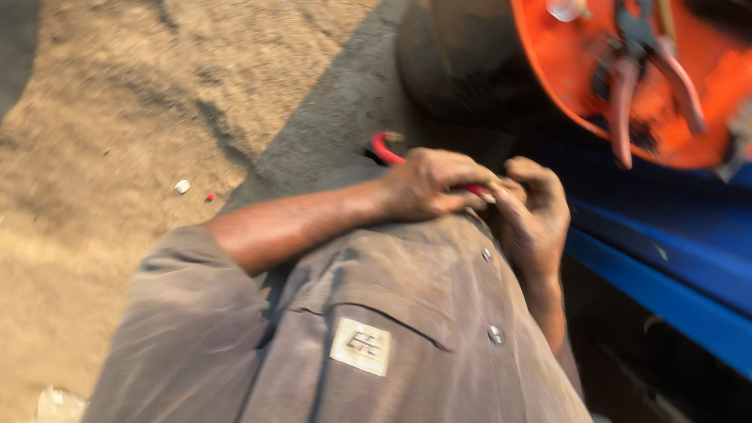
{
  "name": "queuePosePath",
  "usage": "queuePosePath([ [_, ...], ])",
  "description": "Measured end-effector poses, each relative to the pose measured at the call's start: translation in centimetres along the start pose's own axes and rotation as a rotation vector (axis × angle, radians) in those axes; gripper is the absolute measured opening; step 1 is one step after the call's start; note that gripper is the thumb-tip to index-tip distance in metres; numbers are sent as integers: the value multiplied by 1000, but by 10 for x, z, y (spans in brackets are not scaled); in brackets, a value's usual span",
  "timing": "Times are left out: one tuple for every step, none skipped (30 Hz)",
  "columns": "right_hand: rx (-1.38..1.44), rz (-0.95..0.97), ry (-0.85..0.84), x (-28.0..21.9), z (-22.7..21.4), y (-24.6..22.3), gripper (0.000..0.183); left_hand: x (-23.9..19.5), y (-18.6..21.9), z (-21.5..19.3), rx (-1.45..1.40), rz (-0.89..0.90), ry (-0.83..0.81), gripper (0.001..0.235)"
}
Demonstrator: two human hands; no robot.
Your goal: The person cuts a red hose with a hacksaw, strips the end with pliers, and attaches a brass fitting. They then tighten the fitting with a wrench.
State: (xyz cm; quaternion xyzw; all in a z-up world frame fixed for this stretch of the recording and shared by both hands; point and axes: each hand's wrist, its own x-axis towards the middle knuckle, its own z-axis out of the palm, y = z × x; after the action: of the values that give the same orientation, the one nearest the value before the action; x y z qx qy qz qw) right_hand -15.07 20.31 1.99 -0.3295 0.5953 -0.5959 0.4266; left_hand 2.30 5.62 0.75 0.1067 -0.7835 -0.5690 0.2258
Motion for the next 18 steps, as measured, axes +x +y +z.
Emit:
queuePosePath([
  [116,83,24,0,2,3,40,-1,-3,6,2,-13,29,30],
  [224,169,58,-2,0,3,43,0,-5,14,-4,-22,52,28],
  [330,256,94,-4,-3,5,47,0,-9,22,3,-8,95,28],
  [356,286,108,-6,-6,7,49,2,-12,31,4,7,140,29],
  [381,317,123,-7,-9,10,52,3,-16,39,6,22,184,29],
  [402,347,138,-9,-11,13,55,3,-19,46,11,56,231,28],
  [425,342,134,-11,-12,17,59,4,-22,54,18,91,278,28],
  [446,340,129,-6,-15,24,63,6,-25,60,23,124,327,27],
  [466,338,125,-3,-18,29,67,7,-29,65,52,106,349,27],
  [493,357,112,-6,-20,33,68,5,-29,70,69,83,367,27],
  [520,375,100,-7,-21,37,70,5,-28,76,87,59,383,27],
  [551,372,96,-3,-23,43,71,7,-29,80,120,52,412,29],
  [481,351,75,2,-26,49,72,7,-31,83,154,44,441,32],
  [407,332,74,-1,-31,54,72,5,-29,90,170,37,457,35],
  [331,315,73,-5,-36,56,72,3,-27,97,150,32,454,35],
  [387,352,56,-4,-40,60,70,0,-28,97,149,28,453,36],
  [443,388,38,-4,-44,62,68,-1,-28,100,149,23,452,37],
  [502,428,14,-5,-49,63,66,-2,-27,105,135,16,446,34],
])
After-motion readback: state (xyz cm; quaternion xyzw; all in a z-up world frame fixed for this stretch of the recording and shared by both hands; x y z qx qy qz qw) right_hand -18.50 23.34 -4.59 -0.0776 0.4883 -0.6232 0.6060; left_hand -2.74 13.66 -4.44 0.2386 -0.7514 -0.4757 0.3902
